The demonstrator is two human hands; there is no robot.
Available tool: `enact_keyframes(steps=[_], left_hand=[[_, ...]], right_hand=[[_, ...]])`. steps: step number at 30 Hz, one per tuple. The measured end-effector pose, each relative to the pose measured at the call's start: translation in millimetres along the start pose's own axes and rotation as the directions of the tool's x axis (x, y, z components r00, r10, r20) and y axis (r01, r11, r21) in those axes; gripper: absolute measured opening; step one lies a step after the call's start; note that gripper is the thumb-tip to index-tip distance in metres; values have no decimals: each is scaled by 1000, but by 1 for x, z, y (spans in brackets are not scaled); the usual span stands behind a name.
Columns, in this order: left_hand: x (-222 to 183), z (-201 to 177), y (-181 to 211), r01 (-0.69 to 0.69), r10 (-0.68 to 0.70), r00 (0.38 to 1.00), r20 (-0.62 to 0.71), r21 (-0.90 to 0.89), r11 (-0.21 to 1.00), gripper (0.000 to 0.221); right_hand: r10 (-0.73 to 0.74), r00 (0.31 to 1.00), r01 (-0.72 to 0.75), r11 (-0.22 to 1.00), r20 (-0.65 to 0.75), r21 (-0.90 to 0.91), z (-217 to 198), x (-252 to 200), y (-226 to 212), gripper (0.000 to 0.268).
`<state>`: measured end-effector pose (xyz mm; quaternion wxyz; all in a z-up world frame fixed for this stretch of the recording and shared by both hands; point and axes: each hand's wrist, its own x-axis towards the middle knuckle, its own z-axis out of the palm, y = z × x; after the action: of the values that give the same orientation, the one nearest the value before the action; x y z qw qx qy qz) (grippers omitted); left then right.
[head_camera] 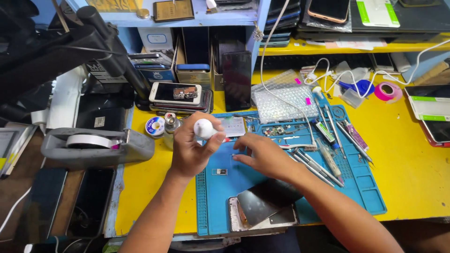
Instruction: Applying adhesive to a mobile phone frame and securing the back panel in place.
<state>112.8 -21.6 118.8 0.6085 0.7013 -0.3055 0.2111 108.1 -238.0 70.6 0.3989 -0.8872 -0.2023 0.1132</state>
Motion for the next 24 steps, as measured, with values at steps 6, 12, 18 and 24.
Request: enact_keyframes(steps=[6, 12, 18, 24], left_hand=[[-15, 9, -20, -42, 26, 997, 77, 202, 978, 23], [-24, 24, -23, -161, 108, 981, 164, 360, 919, 18], [-29, 32, -23, -148, 79, 982, 170, 437, 887, 17], [-32, 36, -31, -124, 26, 975, 219, 449, 885, 21]], right_hand=[[-299, 954, 289, 897, 24, -335, 23, 15, 41, 27], [-382, 916, 366, 920, -118, -142, -8, -6, 20, 30], [-22, 882, 365, 663, -471, 654, -15, -20, 7, 15], [47, 878, 414, 426, -477, 804, -5, -25, 12, 18]])
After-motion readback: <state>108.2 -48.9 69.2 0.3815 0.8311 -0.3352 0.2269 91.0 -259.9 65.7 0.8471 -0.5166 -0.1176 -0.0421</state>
